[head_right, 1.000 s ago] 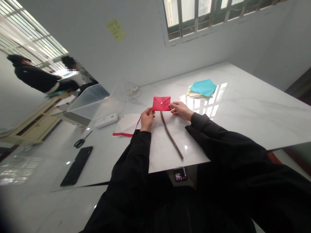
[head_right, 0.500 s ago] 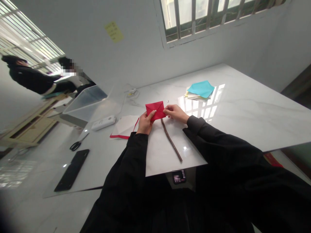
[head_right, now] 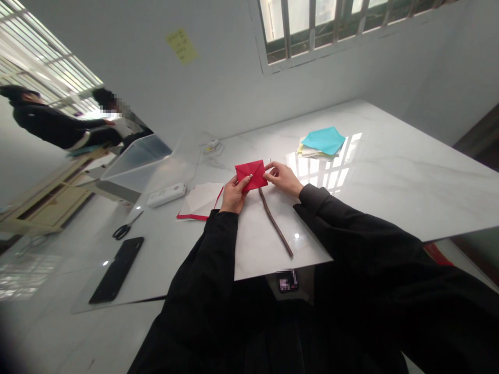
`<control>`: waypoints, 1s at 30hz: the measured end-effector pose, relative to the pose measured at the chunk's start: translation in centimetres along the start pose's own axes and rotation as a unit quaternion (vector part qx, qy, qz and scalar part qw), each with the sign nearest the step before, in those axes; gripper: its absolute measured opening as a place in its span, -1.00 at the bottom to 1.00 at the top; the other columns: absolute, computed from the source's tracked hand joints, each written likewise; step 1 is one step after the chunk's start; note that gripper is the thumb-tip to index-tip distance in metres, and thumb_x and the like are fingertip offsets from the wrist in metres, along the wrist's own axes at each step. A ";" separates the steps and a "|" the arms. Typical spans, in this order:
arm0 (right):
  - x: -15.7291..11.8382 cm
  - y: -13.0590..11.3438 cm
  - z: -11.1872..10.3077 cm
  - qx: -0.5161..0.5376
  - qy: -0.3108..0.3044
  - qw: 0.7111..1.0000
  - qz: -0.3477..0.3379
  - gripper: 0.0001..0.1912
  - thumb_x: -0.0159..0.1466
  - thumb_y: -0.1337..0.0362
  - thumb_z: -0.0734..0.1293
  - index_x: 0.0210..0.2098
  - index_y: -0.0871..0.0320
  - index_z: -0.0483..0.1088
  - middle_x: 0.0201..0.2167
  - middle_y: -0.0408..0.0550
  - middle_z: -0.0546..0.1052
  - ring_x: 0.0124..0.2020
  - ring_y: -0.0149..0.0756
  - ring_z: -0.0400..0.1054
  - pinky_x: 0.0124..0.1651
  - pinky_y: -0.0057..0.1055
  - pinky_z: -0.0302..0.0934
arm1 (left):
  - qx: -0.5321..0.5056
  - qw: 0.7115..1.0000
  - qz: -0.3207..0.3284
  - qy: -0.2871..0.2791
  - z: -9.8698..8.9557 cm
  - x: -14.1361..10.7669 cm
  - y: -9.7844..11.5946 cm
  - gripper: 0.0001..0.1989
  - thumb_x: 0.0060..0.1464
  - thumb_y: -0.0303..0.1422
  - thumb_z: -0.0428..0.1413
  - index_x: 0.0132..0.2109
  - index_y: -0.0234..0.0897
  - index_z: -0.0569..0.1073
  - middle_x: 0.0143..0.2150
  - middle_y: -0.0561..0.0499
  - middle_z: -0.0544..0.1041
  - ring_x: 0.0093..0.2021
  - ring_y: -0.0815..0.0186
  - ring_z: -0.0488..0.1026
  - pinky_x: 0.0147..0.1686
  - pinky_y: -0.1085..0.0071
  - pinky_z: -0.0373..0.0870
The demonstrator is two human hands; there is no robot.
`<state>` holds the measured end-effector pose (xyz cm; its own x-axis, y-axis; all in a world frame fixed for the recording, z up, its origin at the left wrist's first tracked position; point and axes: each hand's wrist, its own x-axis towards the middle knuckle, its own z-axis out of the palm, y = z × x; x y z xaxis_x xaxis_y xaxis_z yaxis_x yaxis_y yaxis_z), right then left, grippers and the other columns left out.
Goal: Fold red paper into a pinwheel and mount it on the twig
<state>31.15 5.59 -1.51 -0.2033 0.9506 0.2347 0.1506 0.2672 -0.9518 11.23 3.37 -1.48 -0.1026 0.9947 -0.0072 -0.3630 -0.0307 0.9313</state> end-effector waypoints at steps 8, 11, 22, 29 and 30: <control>-1.1 -2.0 0.2 -0.091 0.031 0.987 -0.132 -0.72 0.24 0.35 0.44 -0.05 0.02 0.51 -0.33 -0.14 0.48 -0.32 -0.25 0.31 -0.12 -0.33 0.24 | 0.028 0.999 0.025 -0.020 0.5 -0.1 -0.5 -0.56 -0.19 -0.27 0.51 -0.13 -0.30 0.64 -0.18 -0.07 0.70 -0.18 0.24 0.62 -0.03 0.31 0.53; -1.2 -2.0 0.5 -0.078 0.015 0.988 -0.129 -0.77 0.27 0.28 0.48 -0.07 0.02 0.53 -0.32 -0.10 0.52 -0.27 -0.21 0.36 -0.09 -0.30 0.27 | 0.043 0.998 0.041 -0.027 0.7 -0.1 -0.7 -0.59 -0.18 -0.26 0.51 -0.15 -0.30 0.65 -0.20 -0.05 0.70 -0.20 0.26 0.61 -0.05 0.33 0.51; -1.2 -1.7 0.6 -0.074 0.004 0.990 -0.117 -0.90 0.27 0.18 0.50 -0.27 0.05 0.56 -0.26 -0.04 0.58 -0.28 -0.22 0.35 -0.11 -0.28 0.27 | 0.056 0.996 0.045 -0.046 1.0 -0.4 -0.8 -0.57 -0.20 -0.23 0.52 -0.17 -0.30 0.64 -0.24 -0.06 0.69 -0.17 0.19 0.62 -0.04 0.30 0.52; -1.1 -1.1 0.8 -0.060 -0.013 0.993 -0.103 -0.88 0.27 0.18 0.48 -0.28 0.08 0.58 -0.33 -0.07 0.61 -0.37 -0.29 0.37 -0.22 -0.33 0.28 | 0.097 0.992 0.071 -0.049 0.8 -0.2 -1.0 -0.64 -0.14 -0.26 0.48 -0.17 -0.29 0.65 -0.20 -0.06 0.70 -0.19 0.21 0.59 -0.11 0.35 0.50; -1.1 -1.0 0.8 -0.061 -0.017 0.993 -0.103 -0.88 0.27 0.18 0.47 -0.29 0.09 0.58 -0.34 -0.08 0.61 -0.38 -0.30 0.37 -0.23 -0.34 0.28 | 0.103 0.991 0.072 -0.047 0.8 -0.2 -0.9 -0.64 -0.15 -0.27 0.48 -0.18 -0.30 0.65 -0.22 -0.06 0.70 -0.21 0.22 0.58 -0.13 0.35 0.49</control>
<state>30.47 4.17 -0.96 -0.2746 0.8682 0.4133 0.2176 0.4748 -0.8528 12.32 3.27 -2.06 -0.0497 0.9864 0.1570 -0.1536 -0.1628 0.9746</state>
